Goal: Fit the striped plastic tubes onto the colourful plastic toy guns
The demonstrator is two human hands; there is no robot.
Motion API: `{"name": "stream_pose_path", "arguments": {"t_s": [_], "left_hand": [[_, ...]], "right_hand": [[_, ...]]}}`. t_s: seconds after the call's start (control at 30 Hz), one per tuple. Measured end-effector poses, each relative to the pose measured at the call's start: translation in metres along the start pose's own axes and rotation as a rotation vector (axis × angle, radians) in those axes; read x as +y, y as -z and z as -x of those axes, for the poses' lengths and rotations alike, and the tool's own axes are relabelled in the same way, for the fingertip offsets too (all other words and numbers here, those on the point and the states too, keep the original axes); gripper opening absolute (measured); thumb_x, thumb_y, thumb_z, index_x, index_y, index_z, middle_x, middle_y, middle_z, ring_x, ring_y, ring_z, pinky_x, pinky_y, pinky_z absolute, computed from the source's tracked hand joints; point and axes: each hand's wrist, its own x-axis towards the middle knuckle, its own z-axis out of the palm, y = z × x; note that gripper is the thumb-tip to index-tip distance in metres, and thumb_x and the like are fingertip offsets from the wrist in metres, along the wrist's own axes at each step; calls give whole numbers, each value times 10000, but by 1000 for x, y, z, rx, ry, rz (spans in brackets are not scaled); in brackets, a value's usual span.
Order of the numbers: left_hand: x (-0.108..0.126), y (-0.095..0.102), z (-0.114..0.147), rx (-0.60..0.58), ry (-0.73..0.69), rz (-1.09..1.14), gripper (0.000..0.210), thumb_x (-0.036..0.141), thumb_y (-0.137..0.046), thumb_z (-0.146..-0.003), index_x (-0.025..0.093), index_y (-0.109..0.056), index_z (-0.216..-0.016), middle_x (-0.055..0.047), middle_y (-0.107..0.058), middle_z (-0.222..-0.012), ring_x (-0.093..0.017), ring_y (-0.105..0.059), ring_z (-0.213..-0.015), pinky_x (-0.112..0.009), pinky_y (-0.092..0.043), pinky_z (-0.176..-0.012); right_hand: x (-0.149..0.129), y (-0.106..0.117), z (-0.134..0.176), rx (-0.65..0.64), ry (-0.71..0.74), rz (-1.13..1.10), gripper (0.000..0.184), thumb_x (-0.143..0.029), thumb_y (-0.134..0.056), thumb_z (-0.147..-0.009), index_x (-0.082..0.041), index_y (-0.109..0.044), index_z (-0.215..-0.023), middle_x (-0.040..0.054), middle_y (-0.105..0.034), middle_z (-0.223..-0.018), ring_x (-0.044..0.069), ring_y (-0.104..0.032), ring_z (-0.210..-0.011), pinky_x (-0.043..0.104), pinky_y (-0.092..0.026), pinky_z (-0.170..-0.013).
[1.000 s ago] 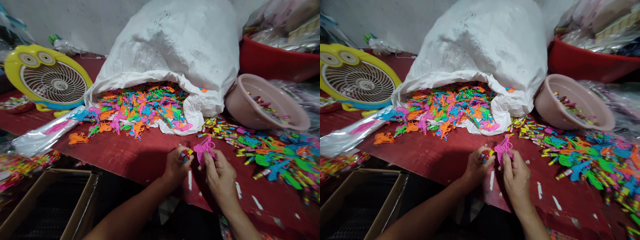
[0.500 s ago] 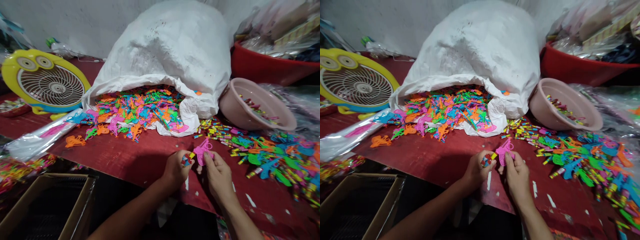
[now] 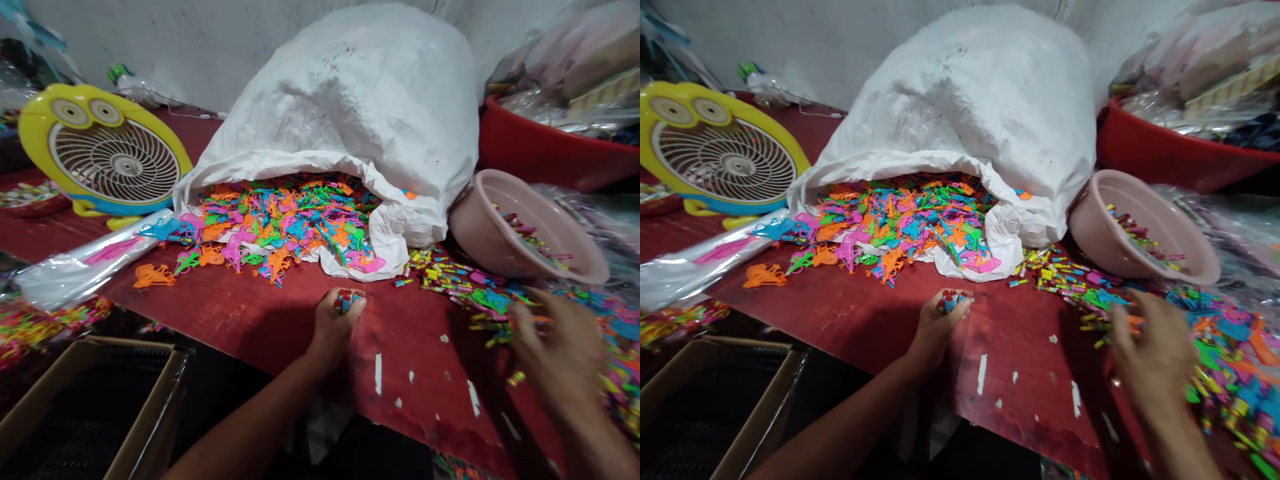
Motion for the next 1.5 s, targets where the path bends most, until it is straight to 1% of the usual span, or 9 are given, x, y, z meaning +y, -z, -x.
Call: {"name": "stream_pose_path", "arguments": {"t_s": [0.1, 0.2, 0.33, 0.57, 0.73, 1.0, 1.23, 1.37, 1.5], "left_hand": [[-4, 2, 0, -51, 6, -2, 293, 376, -726, -776, 128, -628, -900, 16, -591, -662, -90, -519, -554, -201, -395, -548], [-3, 4, 1, -90, -11, -10, 329, 417, -717, -787, 129, -620, -914, 7, -609, -664, -91, -532, -538, -206, -409, -551], [1, 5, 2, -81, -6, 18, 313, 366, -713, -782, 143, -583, -959, -2, -642, -697, -91, -549, -538, -200, -416, -552], [3, 3, 2, -50, 39, -77, 192, 312, -663, -801, 135, -588, -823, -19, -647, -640, -81, -509, -486, -175, -358, -467], [3, 3, 2, -37, 40, -94, 230, 347, -683, -798, 139, -598, -845, -11, -652, -620, -82, -491, -466, -182, -374, -471], [6, -4, 6, -85, 43, -6, 248, 356, -685, -785, 159, -545, -842, -25, -677, -672, -78, -469, -468, -188, -364, -475], [0, -17, 15, -138, 25, -69, 199, 315, -671, -783, 166, -538, -768, 8, -633, -605, -79, -464, -472, -191, -355, -490], [-4, -22, 19, -139, 77, -24, 195, 316, -674, -782, 159, -560, -789, -5, -649, -645, -81, -485, -490, -187, -370, -484], [-7, -22, 21, -128, 94, 16, 217, 317, -722, -750, 147, -608, -823, -9, -646, -669, -99, -551, -550, -184, -408, -502]], "right_hand": [[-42, -70, -19, -175, 229, -45, 239, -362, -525, -941, -220, -658, -1082, 113, -662, -1049, 252, -609, -929, 364, -471, -754], [-61, -125, -44, -345, 406, 28, 282, -228, -502, -917, -151, -654, -1141, 144, -647, -1131, 269, -572, -1040, 392, -433, -905], [-57, -151, -61, -545, 452, 113, 329, -108, -615, -768, -163, -703, -1080, 118, -674, -1040, 252, -572, -943, 354, -419, -862], [-42, -138, -35, -509, 343, 58, 219, -245, -659, -784, -140, -672, -976, 68, -636, -861, 198, -568, -782, 297, -418, -699], [-44, -124, -4, -407, 36, -326, 201, -370, -641, -816, -171, -617, -815, 12, -620, -753, 156, -542, -690, 272, -420, -658], [-76, -96, 52, -479, -387, -762, 331, -475, -758, -744, -180, -623, -814, 30, -655, -733, 173, -590, -675, 279, -464, -632], [-69, -78, 64, -560, -220, -459, 393, -536, -626, -853, -179, -570, -700, -22, -522, -597, 110, -443, -537, 209, -323, -469], [-57, -70, 69, -645, -335, -492, 423, -562, -605, -869, -169, -617, -716, -10, -558, -556, 113, -468, -480, 218, -336, -452], [-59, -67, 75, -566, -480, -653, 399, -536, -638, -865, -163, -644, -724, 21, -621, -591, 108, -502, -487, 214, -356, -466]]}}
